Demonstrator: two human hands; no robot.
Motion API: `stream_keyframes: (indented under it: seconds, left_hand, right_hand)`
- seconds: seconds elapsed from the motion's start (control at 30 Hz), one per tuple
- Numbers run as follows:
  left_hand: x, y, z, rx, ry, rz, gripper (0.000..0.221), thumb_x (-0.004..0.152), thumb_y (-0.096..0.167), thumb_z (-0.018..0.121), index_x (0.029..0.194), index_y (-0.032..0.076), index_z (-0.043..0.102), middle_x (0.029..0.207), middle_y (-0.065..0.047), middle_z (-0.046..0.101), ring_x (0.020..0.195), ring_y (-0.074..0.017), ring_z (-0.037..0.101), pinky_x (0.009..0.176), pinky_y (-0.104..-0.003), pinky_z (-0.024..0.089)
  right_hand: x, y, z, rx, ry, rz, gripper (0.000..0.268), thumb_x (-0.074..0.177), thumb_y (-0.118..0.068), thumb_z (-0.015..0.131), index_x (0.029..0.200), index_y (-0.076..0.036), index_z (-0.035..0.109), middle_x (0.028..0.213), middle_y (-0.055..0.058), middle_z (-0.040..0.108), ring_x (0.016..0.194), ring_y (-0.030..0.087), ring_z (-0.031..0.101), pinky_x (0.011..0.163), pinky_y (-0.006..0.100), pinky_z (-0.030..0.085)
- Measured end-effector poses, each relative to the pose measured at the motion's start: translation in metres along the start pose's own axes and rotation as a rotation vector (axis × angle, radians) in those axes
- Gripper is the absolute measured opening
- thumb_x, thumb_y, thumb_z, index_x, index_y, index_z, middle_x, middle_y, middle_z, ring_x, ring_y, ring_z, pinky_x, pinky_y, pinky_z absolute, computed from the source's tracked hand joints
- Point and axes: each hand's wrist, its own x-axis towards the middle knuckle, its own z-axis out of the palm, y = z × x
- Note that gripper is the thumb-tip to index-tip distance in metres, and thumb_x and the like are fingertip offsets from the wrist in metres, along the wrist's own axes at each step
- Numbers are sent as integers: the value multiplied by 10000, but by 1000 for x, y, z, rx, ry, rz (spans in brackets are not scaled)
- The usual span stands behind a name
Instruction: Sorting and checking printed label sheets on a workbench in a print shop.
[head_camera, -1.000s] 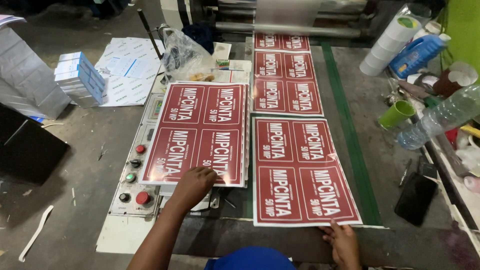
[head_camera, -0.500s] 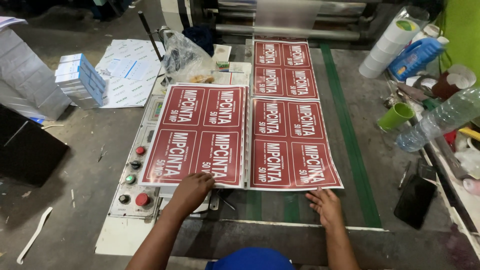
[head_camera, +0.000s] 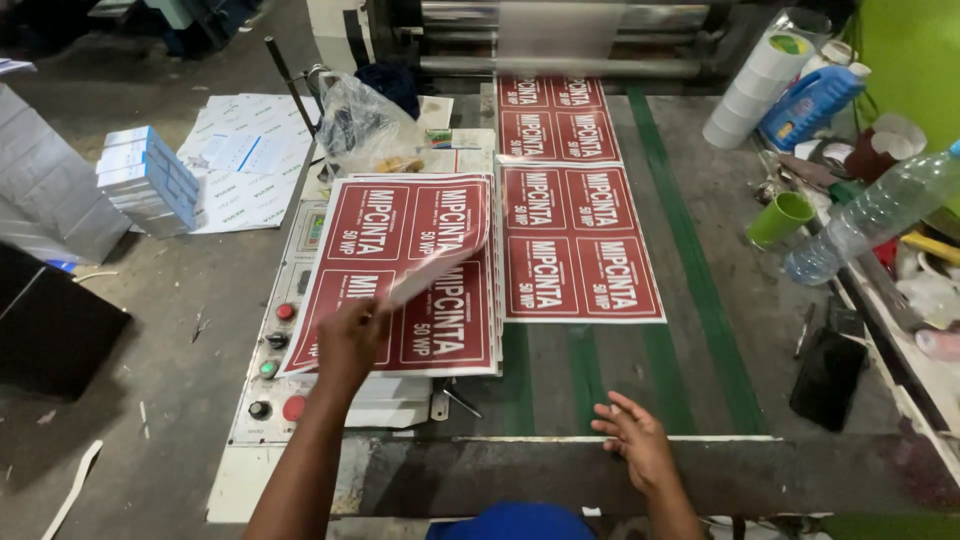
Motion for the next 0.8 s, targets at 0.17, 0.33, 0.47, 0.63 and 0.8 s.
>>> stream_keyframes:
  seconds: [0.17,0.33,0.47,0.63,0.8]
  left_hand:
    - [-14,21,0,-45,371,574,117,900,16,698,1009,55,715,986,-145,760,868,-301,728,735,-434,587]
    - [-67,45,60,-85,161,698,196,828,65,690,1019,23,678,1043,-162,705,941,-343,695,784,-461,555]
    - [-98,48,96,-125,-61,713,230,851,167,739,1023,27,677,1078,-152,688,1026,-347,663,885,-484,525]
    - [-110,53,95,-117,-68,815,338,855,171,746,1137,-5,685,1203,-180,688,1165,-353,639,997,-522,474]
    - [-89,8,107,-41,-58,679,277,897,130,697,1164,66,739,1261,-133,719,1240,-297,646,1067,-483,479]
  right_hand:
    - [-23,-5,63,-102,-79,-54,478,962,-222,634,1411,-66,596,1161,160,769,882,208,728,614,290,531]
    - [-39,-3,127,-63,-294,-96,430,948,-245,617,1345,-79,602,1148,112,773,852,179,739,604,297,543]
    - [-44,18,137,165,-284,-11,374,1004,-305,570,1174,20,645,1034,105,768,876,181,749,633,351,595]
    - [-52,36,104,95,-78,-17,256,950,-207,653,1138,-33,647,927,98,752,765,220,714,575,339,523]
    - [-47,43,36,69,149,-62,238,966,-187,681,1127,-13,654,929,113,747,740,191,682,567,325,505]
